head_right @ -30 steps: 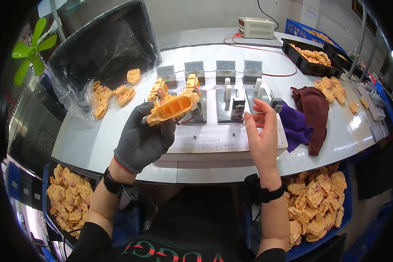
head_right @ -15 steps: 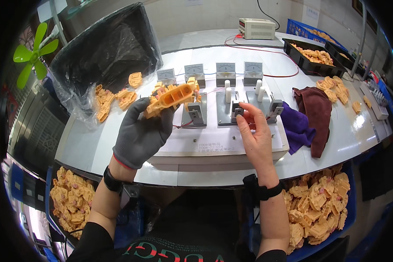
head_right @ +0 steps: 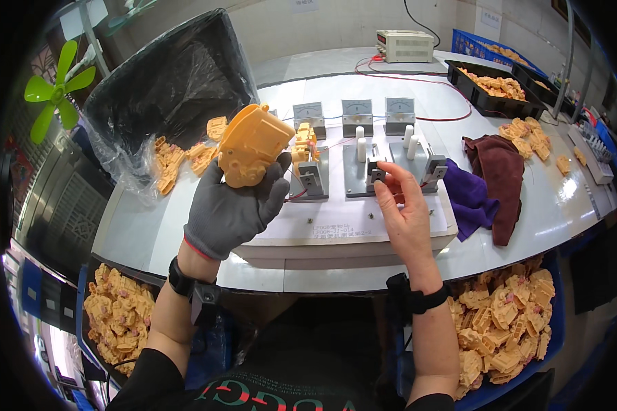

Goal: Assembling and testing yellow plastic electronic toy housings at a factory workbench.

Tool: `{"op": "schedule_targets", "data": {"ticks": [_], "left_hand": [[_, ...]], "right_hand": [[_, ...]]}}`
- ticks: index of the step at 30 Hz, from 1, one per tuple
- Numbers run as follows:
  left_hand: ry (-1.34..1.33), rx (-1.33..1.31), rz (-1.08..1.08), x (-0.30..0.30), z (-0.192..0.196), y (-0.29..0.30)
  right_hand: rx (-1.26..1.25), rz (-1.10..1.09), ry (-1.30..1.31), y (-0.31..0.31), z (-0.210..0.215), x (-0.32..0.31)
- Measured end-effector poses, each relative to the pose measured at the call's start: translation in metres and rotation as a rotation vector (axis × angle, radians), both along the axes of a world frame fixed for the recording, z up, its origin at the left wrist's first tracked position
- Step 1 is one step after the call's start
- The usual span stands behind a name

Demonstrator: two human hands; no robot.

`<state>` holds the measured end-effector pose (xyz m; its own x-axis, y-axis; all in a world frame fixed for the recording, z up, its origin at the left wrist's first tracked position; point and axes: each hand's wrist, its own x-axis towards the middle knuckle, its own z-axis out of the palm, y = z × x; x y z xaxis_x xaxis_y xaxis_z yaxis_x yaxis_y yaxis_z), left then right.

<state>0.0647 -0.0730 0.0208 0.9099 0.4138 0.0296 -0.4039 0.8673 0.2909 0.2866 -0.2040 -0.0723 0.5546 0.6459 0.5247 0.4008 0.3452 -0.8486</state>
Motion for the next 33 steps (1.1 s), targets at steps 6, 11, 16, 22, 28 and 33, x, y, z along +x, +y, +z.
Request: {"op": "schedule_targets", "data": {"ticks": [6,11,16,22,28,33], "left_hand": [[0.045,0.019,0.001,-0.001,-0.001,0.006],[0.040,0.029,-0.014,0.000,0.001,0.007],[0.105,0.095,0.026,0.007,0.003,0.008],[0.420,0.479,0.240,0.046,0.017,0.045],[0.818,1.944,0.607,0.128,0.029,0.053],[0.893,2.189,0.597,0.151,0.018,0.047]], "right_hand": [[-0.006,0.005,0.022,0.001,-0.001,-0.001],[0.011,0.017,0.027,0.000,-0.001,0.000],[0.006,0.013,0.028,-0.002,-0.001,0.001],[0.047,0.117,0.096,-0.006,0.003,0.004],[0.047,0.129,0.099,-0.006,0.003,0.004],[0.063,0.146,0.117,-0.003,0.004,0.002]]}}
